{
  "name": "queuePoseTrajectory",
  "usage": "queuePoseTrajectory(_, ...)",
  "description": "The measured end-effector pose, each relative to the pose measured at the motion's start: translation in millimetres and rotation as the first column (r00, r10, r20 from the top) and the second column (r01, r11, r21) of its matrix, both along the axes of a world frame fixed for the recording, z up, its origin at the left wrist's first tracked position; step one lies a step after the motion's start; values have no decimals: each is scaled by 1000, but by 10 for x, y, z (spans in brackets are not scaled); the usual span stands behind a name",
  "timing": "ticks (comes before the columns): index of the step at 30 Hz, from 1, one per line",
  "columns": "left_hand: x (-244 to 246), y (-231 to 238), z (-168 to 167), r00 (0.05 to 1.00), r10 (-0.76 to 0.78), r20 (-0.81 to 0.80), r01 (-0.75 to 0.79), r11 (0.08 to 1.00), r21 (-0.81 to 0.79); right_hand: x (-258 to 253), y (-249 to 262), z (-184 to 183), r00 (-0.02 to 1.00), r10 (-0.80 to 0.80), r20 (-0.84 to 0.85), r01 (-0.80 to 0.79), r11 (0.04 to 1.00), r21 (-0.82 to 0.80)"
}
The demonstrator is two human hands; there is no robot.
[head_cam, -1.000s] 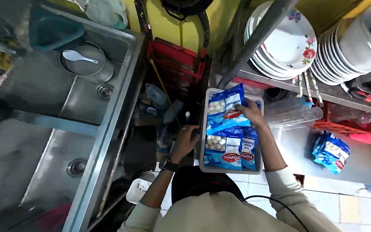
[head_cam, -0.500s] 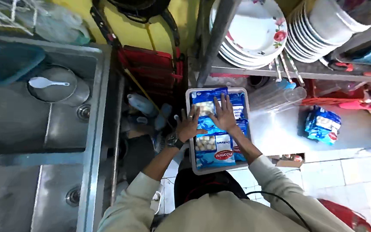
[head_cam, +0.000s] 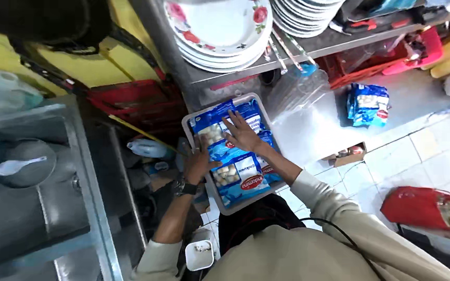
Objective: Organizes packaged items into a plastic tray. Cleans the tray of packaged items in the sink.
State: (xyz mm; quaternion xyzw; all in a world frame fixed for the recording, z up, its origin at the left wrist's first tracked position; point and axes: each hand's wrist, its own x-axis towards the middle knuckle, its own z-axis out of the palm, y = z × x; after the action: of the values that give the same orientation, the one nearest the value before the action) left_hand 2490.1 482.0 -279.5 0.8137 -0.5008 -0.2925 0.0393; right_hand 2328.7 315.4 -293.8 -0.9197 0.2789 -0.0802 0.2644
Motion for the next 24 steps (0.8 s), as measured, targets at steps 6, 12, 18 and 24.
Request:
queuePoseTrajectory(6,-610,59,520,997,-38,71,46,993,-107,-1763,282,272,836,-474,276,340,843,418)
queuePoseTrajectory(12,-954,-112,162,993,-47,107,55,996,-68,-3700,-44,-250,243,-956,-167,734,69,676)
queuePoseTrajectory(18,-1333,-244,365,988,86,131,-85,996,-15,-5142,-1406,-237,191,-981,-37,834,142,533)
queuePoseTrajectory(24,-1694,-166,392,947,241,214,-237,971,-41,-5823,-2982,-278,256,-960,-111,948,227,225)
